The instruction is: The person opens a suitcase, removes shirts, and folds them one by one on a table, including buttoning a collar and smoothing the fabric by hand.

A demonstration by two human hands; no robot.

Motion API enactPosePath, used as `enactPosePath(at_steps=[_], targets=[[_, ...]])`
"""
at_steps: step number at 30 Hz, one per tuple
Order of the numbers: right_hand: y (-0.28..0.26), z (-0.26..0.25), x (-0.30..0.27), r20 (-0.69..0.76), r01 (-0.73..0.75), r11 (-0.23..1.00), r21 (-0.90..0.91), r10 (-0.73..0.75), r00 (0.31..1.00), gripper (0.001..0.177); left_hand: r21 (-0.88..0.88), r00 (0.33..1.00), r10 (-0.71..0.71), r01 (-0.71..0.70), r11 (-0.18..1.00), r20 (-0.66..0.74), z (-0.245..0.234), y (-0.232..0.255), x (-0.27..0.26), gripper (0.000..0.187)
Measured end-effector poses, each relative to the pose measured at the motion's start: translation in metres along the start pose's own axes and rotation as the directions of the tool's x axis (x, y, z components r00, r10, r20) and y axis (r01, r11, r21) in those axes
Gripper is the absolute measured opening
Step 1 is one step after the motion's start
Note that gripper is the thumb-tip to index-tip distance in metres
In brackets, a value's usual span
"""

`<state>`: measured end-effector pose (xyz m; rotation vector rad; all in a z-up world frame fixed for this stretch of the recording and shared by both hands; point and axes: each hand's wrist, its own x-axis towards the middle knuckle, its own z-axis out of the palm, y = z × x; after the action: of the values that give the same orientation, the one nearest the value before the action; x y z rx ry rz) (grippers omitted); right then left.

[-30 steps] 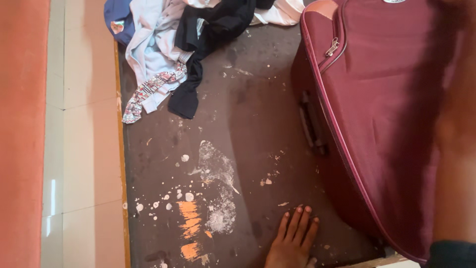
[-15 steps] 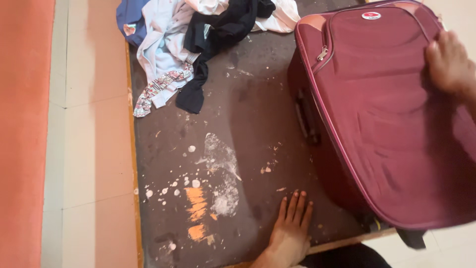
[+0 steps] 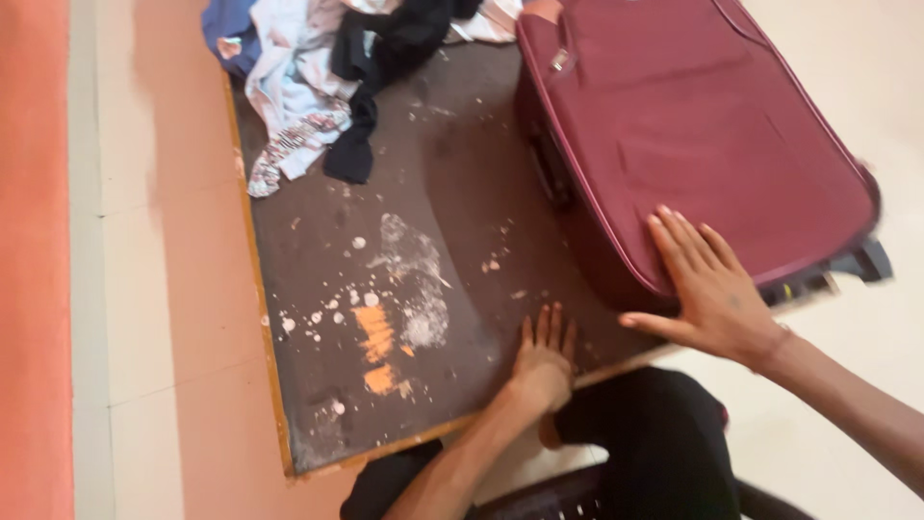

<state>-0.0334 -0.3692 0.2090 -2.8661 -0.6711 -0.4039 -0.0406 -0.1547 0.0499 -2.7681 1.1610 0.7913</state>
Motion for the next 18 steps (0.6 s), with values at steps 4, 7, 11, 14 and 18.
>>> enactPosePath(at_steps=[4,7,11,14,18], targets=[[-0.008,0.004,-0.003,-0.030,-0.060,0.993,-0.103,0.057,0.998,0.084,-0.224,0.988,-0.059,0.026,0.974,-0.141,0.023,0.000,0.006,0.080],[-0.007,0.007,-0.004,-0.038,-0.070,0.988,-0.141,0.065,0.997,0.076,-0.268,0.961,-0.045,-0.031,0.963,-0.273,0.034,-0.002,0.005,0.083],[0.002,-0.021,0.007,-0.131,-0.049,0.986,-0.161,0.028,0.991,0.067,-0.274,0.911,-0.035,-0.088,0.958,-0.412,0.041,-0.002,-0.004,0.080],[0.019,-0.054,0.021,-0.023,-0.251,0.965,-0.071,0.250,0.968,0.057,-0.347,0.863,-0.025,-0.176,0.921,-0.504,0.041,-0.007,-0.011,0.076],[0.083,-0.097,0.007,-0.376,-0.157,0.986,-0.056,0.125,0.918,0.038,-0.351,0.806,-0.067,-0.180,0.919,-0.588,0.041,-0.004,-0.016,0.067]])
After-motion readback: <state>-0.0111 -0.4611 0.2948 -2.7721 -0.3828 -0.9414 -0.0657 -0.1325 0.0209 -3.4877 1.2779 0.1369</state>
